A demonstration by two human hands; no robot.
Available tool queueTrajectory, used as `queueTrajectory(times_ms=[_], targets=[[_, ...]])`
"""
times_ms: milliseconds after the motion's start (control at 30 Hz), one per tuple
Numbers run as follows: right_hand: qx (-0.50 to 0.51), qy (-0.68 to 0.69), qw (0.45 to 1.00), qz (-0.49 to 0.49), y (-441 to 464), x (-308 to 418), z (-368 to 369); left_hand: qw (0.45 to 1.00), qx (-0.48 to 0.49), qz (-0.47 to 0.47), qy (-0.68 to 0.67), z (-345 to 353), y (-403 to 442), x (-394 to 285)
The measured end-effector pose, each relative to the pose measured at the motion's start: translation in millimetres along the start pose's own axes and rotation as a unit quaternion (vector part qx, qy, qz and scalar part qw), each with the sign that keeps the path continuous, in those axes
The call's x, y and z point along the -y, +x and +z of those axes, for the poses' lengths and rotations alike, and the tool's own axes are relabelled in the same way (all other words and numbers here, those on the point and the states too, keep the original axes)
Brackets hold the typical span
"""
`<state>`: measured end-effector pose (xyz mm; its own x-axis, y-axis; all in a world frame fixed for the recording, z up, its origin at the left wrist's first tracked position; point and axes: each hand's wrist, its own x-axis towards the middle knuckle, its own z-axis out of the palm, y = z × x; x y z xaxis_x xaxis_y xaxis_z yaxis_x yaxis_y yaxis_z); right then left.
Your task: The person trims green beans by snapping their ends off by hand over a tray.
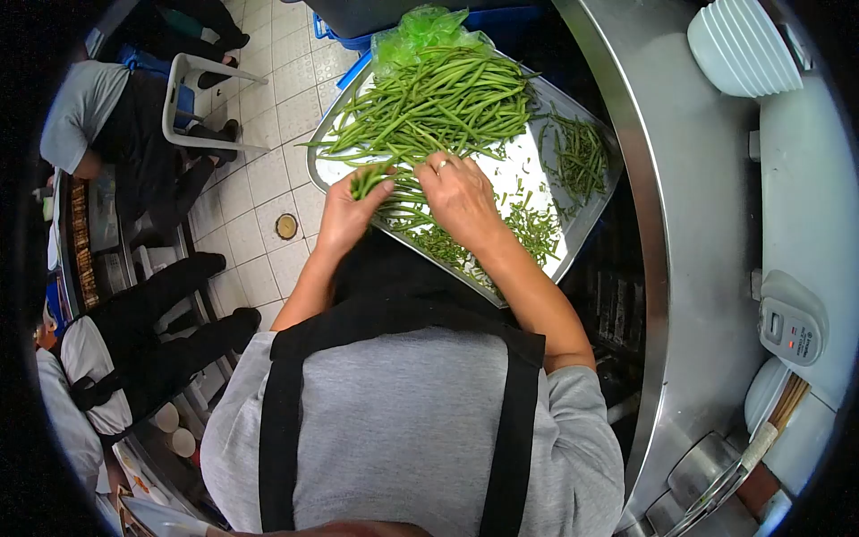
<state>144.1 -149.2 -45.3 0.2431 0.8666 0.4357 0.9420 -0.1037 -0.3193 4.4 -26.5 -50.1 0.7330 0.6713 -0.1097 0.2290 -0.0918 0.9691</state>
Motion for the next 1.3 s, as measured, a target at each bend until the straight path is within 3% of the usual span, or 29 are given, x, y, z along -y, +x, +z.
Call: queueTrajectory(times_ms=[67, 167, 300, 500, 633, 800, 900, 967, 1000, 1100, 1133, 1233, 1300], targets=[[-0.008, 0.007, 1.000, -0.021, -5, 4, -16, 0.989, 0.019, 0.100, 0.109, 7, 1, -12], [-0.014, 0.009, 1.000, -0.018, -11, 3, -29, 0.971, 0.088, 0.105, 0.198, 12, 2, -20], [-0.008, 0.000, 1.000, 0.003, -20, -3, -30, 0.962, 0.091, 0.105, 0.233, 16, -3, -25], [-0.019, 0.041, 0.997, 0.062, -28, 1, -25, 0.974, 0.117, 0.102, 0.165, 19, -6, -21], [-0.072, 0.150, 0.973, 0.159, -34, 6, -27, 0.984, 0.178, 0.015, 0.015, 28, -8, -26], [-0.128, 0.254, 0.921, 0.266, -40, 8, -31, 0.948, 0.220, -0.122, -0.195, 38, -9, -34], [-0.184, 0.473, 0.760, 0.407, -51, -16, -26, 0.926, 0.231, -0.136, -0.266, 36, -13, -31], [-0.210, 0.414, 0.791, 0.398, -54, -37, -32, 0.910, 0.219, -0.146, -0.320, 30, -14, -28], [-0.163, 0.364, 0.829, 0.393, -53, -41, -42, 0.901, 0.211, -0.150, -0.347, 26, -14, -27], [-0.060, 0.034, 0.959, 0.276, -45, -31, -56, 0.852, 0.164, -0.175, -0.466, 20, -7, -18], [0.013, 0.058, 0.949, 0.310, -44, -24, -61, 0.837, 0.155, -0.176, -0.494, 20, -4, -15], [0.060, 0.247, 0.943, 0.217, -45, -12, -51, 0.792, 0.155, -0.172, -0.565, 21, -1, -6], [0.116, 0.356, 0.900, 0.222, -41, 6, -41, 0.778, 0.157, -0.175, -0.582, 22, -1, -5]])
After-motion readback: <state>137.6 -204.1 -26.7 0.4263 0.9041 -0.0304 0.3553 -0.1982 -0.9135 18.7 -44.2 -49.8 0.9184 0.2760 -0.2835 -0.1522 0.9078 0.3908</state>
